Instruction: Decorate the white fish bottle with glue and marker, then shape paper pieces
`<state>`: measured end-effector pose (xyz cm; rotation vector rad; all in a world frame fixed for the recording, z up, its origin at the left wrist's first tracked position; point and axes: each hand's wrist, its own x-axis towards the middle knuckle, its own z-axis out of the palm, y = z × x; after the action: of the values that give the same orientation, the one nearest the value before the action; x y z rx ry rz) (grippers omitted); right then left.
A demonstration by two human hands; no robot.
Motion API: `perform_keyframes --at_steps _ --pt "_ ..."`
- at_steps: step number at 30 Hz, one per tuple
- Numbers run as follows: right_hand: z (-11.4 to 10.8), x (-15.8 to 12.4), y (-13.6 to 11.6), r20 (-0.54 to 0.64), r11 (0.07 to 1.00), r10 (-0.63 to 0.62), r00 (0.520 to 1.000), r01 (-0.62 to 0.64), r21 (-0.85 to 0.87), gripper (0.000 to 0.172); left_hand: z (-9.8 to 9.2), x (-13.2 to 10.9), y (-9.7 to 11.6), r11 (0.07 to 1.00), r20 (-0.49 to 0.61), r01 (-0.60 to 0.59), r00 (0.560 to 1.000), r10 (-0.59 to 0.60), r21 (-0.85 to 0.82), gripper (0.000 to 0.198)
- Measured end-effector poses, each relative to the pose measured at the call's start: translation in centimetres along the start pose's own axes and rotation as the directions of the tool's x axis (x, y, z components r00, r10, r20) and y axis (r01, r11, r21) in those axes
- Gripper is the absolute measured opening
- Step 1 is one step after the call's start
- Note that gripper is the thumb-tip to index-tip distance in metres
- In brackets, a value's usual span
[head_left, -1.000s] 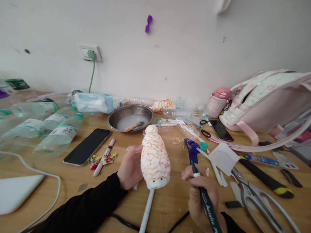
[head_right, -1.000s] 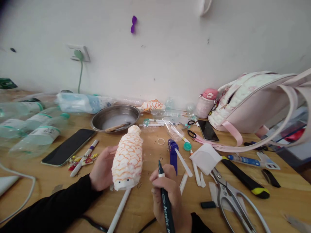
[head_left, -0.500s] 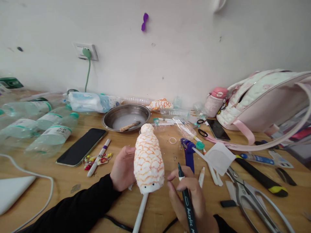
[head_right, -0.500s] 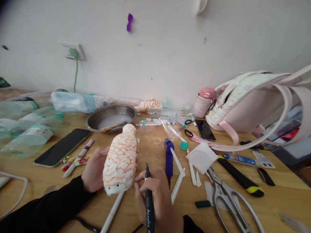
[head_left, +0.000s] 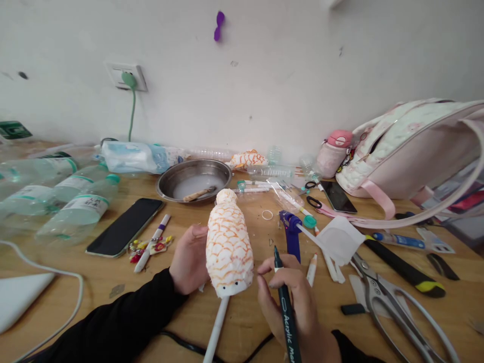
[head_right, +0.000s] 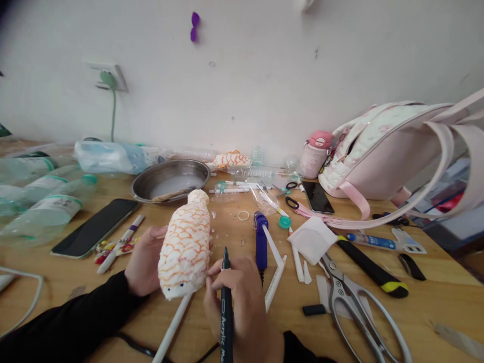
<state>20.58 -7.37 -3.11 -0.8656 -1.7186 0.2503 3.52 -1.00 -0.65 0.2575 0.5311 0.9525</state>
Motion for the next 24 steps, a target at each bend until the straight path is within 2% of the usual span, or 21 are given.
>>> perform_keyframes --at_steps 7,18,24 --pt "0.24 -0.11 0.28 -0.005 1.0 0.018 1.0 -0.018 -0.018 0.03 0.23 0.01 -0.09 0.998 -0.003 -0.021 1.0 0.021 0.051 0.039" --pt "0.31 -0.36 0.39 0.063 0.998 0.033 0.997 -0.029 -0.058 0.03 -0.3 0.22 -0.4 1.0 0.067 -0.009 0.998 0.007 0.03 0.038" --pt "0.22 -0.41 0.38 0.039 0.997 0.044 0.998 -0.042 -0.062 0.027 -0.52 0.31 -0.4 1.0 0.112 -0.017 0.994 0.014 0.025 0.037"
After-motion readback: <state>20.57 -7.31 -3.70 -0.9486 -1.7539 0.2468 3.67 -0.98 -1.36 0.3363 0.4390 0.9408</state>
